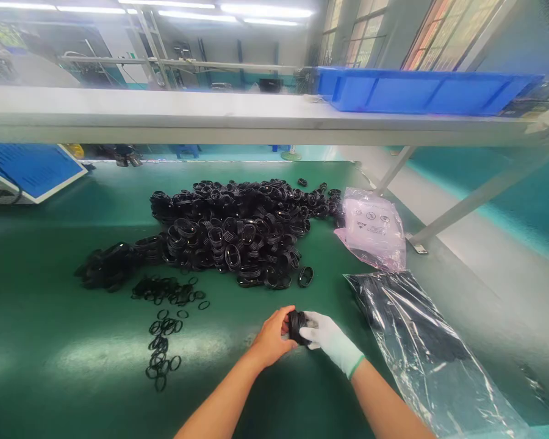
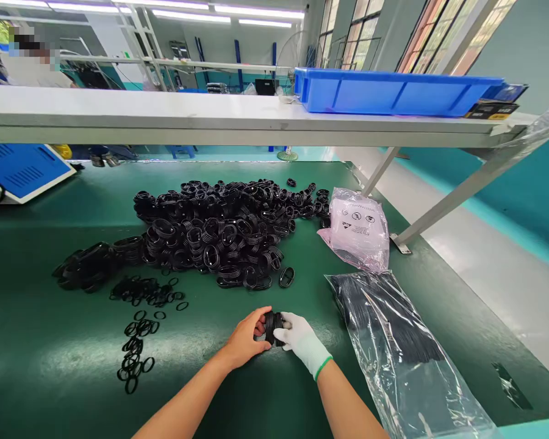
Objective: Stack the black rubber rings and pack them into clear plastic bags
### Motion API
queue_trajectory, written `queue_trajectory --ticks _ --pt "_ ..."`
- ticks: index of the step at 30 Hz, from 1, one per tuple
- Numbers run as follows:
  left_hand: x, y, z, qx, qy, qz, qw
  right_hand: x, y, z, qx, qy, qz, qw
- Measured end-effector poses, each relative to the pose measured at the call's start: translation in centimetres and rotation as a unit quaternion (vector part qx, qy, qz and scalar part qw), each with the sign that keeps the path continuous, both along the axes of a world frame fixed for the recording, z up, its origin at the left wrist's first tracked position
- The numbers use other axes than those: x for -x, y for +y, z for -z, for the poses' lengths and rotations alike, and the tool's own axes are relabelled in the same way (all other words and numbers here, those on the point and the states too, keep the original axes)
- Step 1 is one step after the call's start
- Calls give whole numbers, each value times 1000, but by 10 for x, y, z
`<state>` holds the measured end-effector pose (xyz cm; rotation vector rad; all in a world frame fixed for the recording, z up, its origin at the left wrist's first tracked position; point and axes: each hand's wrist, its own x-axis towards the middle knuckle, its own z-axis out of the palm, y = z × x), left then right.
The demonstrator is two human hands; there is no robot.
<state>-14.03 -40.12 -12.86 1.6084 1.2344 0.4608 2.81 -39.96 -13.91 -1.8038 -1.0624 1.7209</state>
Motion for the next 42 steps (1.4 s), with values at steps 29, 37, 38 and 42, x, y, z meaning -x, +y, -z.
queue_trajectory --ticks 29,37,38,42 --pt "-1 4 4 7 -4 18 1000 5 -5 -5 -52 -52 -13 997" --pt "2 6 9 -8 1 20 1000 11 -3 -8 -71 -133 -13 989" --pt "6 8 6 -16 2 4 1000 10 -2 -7 -63 -132 -16 989" --pt "25 27 -14 -124 107 -109 980 5 -2 -2 -32 -124 -38 991"
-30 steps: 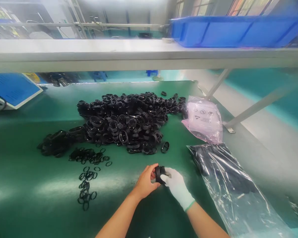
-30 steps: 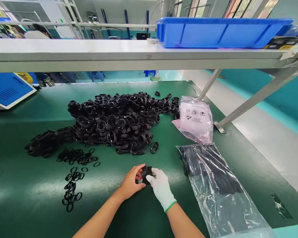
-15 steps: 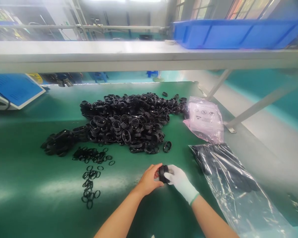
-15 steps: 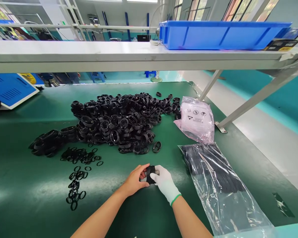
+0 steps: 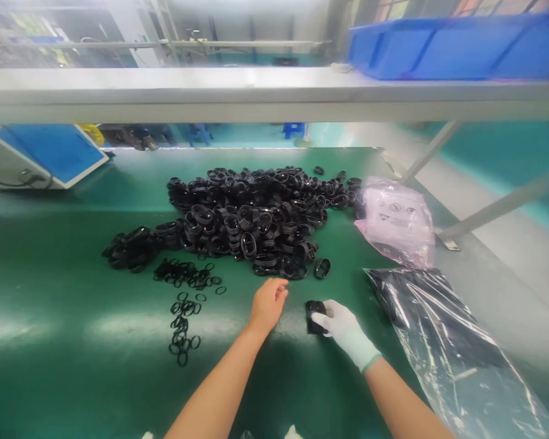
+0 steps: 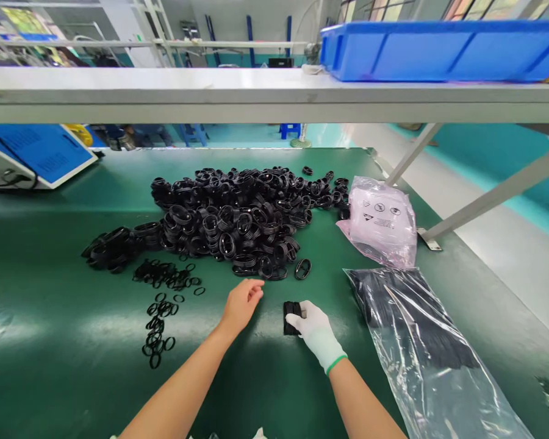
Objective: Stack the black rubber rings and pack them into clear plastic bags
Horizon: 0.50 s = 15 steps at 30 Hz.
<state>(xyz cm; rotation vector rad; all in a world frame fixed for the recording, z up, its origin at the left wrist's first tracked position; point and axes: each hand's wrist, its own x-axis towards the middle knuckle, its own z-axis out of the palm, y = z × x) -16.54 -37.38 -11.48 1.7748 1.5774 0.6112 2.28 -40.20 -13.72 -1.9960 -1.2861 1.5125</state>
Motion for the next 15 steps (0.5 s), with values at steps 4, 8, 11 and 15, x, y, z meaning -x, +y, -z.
queue_trajectory --ticks 4,8,11,15 --pt "3 30 -10 -81 218 35 972 -1 -1 5 6 -11 -18 1000" --pt "-2 40 -8 -86 270 78 956 3 -2 8 -13 -40 -14 999" --pt "3 18 -7 -94 276 103 951 5 -2 7 -33 -51 -17 998" --pt "10 -30 -5 -33 274 174 945 7 -2 2 -49 -38 -11 998"
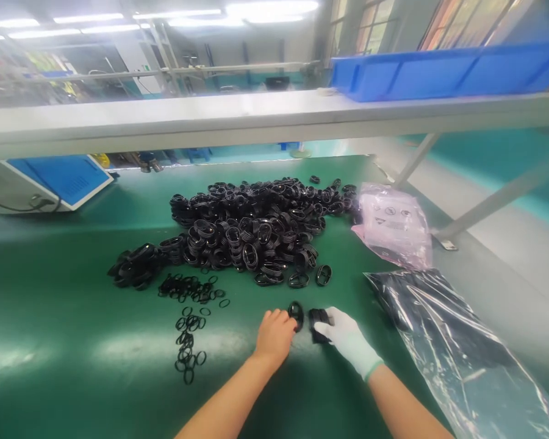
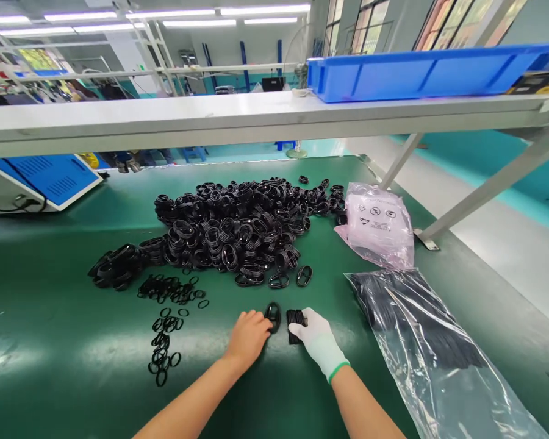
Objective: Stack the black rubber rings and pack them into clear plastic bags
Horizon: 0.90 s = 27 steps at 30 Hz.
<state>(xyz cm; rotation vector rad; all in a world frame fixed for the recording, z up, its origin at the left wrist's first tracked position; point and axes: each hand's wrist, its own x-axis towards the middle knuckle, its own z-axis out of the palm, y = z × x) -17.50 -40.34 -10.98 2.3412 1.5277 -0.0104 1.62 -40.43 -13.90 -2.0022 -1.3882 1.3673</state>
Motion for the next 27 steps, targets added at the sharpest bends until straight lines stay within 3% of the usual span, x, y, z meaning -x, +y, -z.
queue_trajectory --ticks 4,8,11,14,18,27 --pt "-14 -15 -6 26 22 -51 998 1 0 -4 -8 2 -2 1000" --pt "-41 7 -11 43 48 -71 995 2 -1 -7 -19 -13 -9 1000" --pt "-47 19 -8 75 45 -76 993 4 0 -10 -29 -23 -18 999" --pt "-38 12 1 107 -33 -84 990 4 1 -11 -23 -21 -19 999" --pt "-27 -5 14 171 -192 -147 955 3 0 -12 -7 -10 -15 1000" --pt "-33 -5 29 144 -223 -126 956 7 1 -21 -2 -37 -26 999"
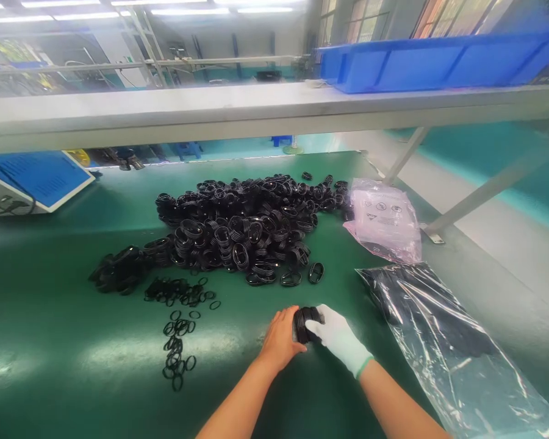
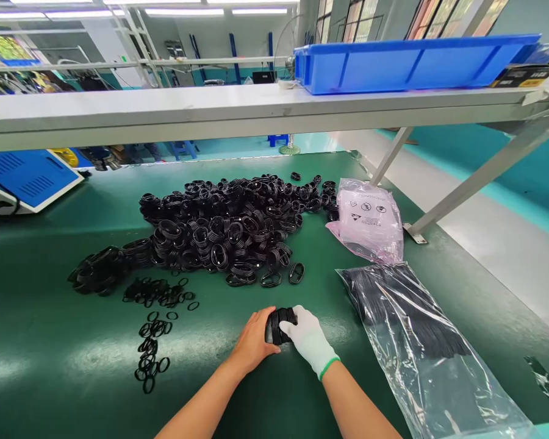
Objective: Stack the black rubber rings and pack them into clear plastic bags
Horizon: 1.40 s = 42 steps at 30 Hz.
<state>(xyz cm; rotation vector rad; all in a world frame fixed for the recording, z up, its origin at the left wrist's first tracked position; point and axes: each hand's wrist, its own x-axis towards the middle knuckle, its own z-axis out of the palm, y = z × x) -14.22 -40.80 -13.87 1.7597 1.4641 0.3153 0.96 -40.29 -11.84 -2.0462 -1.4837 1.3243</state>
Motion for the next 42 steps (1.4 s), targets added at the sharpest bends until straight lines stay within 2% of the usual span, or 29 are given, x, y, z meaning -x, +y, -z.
queue_trajectory --ticks 3,5,6,8,9,10,11,14,17,19,23,25,27,30,34,36,38,40,42 --pt "2 1 -2 -20 -3 10 1000 9 1 -2 10 -59 -3 998" --pt "9 7 -8 -7 -27 1 1000 13 1 -1 23 -94 -3 995" --pt "14 12 -13 -3 -39 -28 999 14 1 -1 29 -101 -3 994" --pt "26 29 -25 -34 -34 -132 990 15 1 0 40 -102 -7 994" --pt "32 39 -30 -73 -2 -185 980 15 0 0 45 -100 -9 994" --pt "36 50 -36 -121 55 -212 968 14 0 0 48 -98 -12 994" --pt "40 62 -40 -168 123 -205 956 14 0 -1 48 -97 -14 994" --pt "42 89 -51 -241 277 -91 926 13 -1 -2 40 -96 -20 994" --pt "44 97 -58 -247 295 -42 922 13 -1 -2 37 -97 -18 994" --pt "50 86 -60 -253 288 -1 924 14 -2 -3 36 -95 -15 995" --pt "63 38 -52 -229 257 203 917 13 -1 -5 33 -96 -20 995" --pt "63 15 -45 -181 253 260 914 12 0 -5 30 -100 -25 994" --pt "57 1 -40 -136 244 231 932 12 0 -4 30 -105 -30 994" --pt "38 -4 -36 -73 242 126 959 11 0 1 25 -109 -32 993" --pt "23 -2 -31 -4 252 64 966 11 -1 5 26 -113 -32 993" --pt "25 -3 -29 -2 190 45 981 11 -2 3 23 -106 -31 994" --pt "30 -7 -26 7 83 10 996 11 -3 -1 12 -94 -26 995" --pt "32 -10 -22 21 -3 -26 999 11 -4 -5 6 -86 -20 996" --pt "31 -12 -17 24 -22 -39 999 11 -3 -7 9 -82 -17 996"
